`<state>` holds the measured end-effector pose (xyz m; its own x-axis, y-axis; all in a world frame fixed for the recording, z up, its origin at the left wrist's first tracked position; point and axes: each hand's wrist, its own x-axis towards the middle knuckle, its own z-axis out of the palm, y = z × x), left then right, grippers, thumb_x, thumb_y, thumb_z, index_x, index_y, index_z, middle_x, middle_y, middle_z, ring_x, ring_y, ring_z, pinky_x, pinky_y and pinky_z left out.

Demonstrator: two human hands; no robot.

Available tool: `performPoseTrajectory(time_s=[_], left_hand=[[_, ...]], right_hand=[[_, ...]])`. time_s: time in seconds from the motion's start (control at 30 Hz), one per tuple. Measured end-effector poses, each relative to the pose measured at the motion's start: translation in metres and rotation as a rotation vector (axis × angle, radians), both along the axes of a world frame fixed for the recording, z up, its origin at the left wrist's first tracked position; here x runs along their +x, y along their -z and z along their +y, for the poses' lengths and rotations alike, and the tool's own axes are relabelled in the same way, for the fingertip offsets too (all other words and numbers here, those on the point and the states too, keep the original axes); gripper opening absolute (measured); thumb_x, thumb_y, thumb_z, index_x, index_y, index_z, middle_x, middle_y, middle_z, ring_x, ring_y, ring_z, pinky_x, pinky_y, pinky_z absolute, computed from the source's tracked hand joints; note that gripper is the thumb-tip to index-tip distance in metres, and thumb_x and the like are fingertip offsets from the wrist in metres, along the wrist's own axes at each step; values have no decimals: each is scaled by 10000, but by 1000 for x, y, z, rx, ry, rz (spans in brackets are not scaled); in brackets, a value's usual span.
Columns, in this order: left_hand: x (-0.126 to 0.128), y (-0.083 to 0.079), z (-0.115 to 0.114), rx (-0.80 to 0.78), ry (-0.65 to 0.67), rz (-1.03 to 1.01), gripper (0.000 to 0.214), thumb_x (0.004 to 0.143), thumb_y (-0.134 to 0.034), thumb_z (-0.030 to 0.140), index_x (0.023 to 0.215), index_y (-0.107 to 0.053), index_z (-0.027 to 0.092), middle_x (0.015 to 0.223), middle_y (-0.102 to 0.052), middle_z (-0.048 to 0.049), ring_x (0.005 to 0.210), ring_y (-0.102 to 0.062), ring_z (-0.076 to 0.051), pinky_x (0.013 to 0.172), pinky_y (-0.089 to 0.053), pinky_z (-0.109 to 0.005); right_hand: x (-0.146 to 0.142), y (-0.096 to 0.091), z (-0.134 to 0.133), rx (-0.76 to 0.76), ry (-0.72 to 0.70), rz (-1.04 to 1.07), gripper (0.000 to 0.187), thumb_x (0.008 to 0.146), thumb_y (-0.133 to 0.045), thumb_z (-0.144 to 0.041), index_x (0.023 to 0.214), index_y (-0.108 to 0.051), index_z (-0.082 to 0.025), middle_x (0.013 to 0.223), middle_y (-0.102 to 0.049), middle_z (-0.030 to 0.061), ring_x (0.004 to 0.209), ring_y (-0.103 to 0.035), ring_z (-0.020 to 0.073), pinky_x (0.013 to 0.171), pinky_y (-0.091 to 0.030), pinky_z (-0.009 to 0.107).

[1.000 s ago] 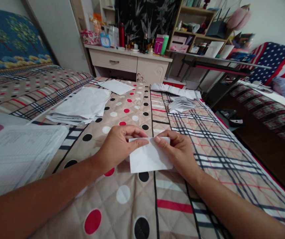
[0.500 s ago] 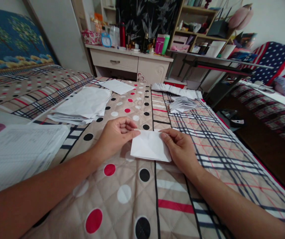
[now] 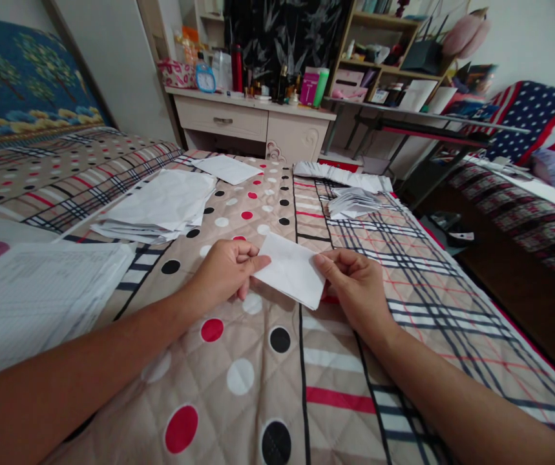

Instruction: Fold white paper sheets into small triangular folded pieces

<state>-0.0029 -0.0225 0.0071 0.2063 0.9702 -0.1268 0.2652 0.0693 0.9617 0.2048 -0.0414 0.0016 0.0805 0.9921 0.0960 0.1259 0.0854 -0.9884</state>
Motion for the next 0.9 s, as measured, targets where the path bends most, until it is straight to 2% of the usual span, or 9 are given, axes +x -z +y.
performPoseTrajectory(time_s=[0.17, 0.3, 0.43, 0.57, 0.63, 0.7, 0.77, 0.83, 0.9], left_hand=[[-7, 8, 5, 217, -4, 114, 440, 842, -609, 436, 522, -440, 186, 376, -385, 75, 302, -320, -47, 319, -189, -187], [-11, 12, 7, 246, 16, 107, 450, 875, -557, 508, 567, -538, 181, 380, -354, 77, 328, -300, -56, 341, -199, -204], [-11, 11, 6, 209, 46, 67, 456, 872, -566, 515, 569, -530, 175, 375, -417, 67, 330, -363, -58, 362, -268, -188], [-9, 11, 6, 183, 100, 7, 424, 861, -602, 463, 571, -527, 164, 462, -583, 21, 410, -523, -72, 432, -393, -166], [-7, 11, 6, 142, 110, -37, 361, 857, -615, 439, 634, -562, 160, 543, -654, -3, 478, -598, -90, 458, -431, -165], [-5, 12, 6, 124, 98, -72, 316, 855, -625, 417, 681, -576, 158, 595, -688, -15, 512, -627, -97, 466, -444, -165], [-3, 12, 5, 130, 73, -88, 275, 854, -632, 386, 712, -583, 156, 626, -706, -21, 517, -626, -93, 472, -449, -167], [-1, 13, 5, 130, 52, -106, 235, 854, -635, 359, 746, -591, 155, 663, -722, -29, 532, -633, -96, 480, -454, -173], [-1, 13, 5, 120, 39, -140, 219, 861, -625, 357, 782, -600, 153, 692, -731, -38, 571, -654, -108, 493, -459, -178]], right_hand=[[1, -3, -2, -27, -21, 16, 335, 768, -713, -475, 660, -594, -181, 433, -551, -34, 327, -436, 82, 323, -285, 189], [2, -2, -2, 33, -28, -30, 421, 812, -670, -495, 571, -513, -188, 393, -463, -51, 336, -348, 58, 340, -230, 192], [2, -1, -1, 36, -12, -31, 488, 823, -649, -524, 520, -453, -194, 389, -417, -51, 356, -302, 56, 351, -181, 213], [4, 4, 3, 9, 23, 72, 485, 818, -654, -528, 528, -458, -191, 393, -382, -62, 356, -276, 53, 350, -174, 212], [4, 6, 5, -5, 26, 163, 437, 802, -678, -511, 570, -499, -187, 431, -422, -61, 373, -312, 56, 357, -226, 198], [3, 8, 7, -34, -3, 260, 353, 764, -724, -490, 663, -569, -189, 542, -550, -39, 440, -446, 79, 409, -359, 199], [1, 8, 7, -69, -61, 335, 310, 707, -780, -452, 799, -622, -200, 740, -675, -7, 591, -595, 126, 542, -495, 242], [-1, 7, 8, -87, -102, 370, 379, 648, -828, -386, 921, -627, -216, 882, -718, 7, 709, -657, 157, 648, -542, 279], [-3, 7, 8, -91, -104, 384, 473, 615, -848, -329, 1005, -599, -231, 878, -725, -3, 696, -663, 154, 635, -542, 273]])
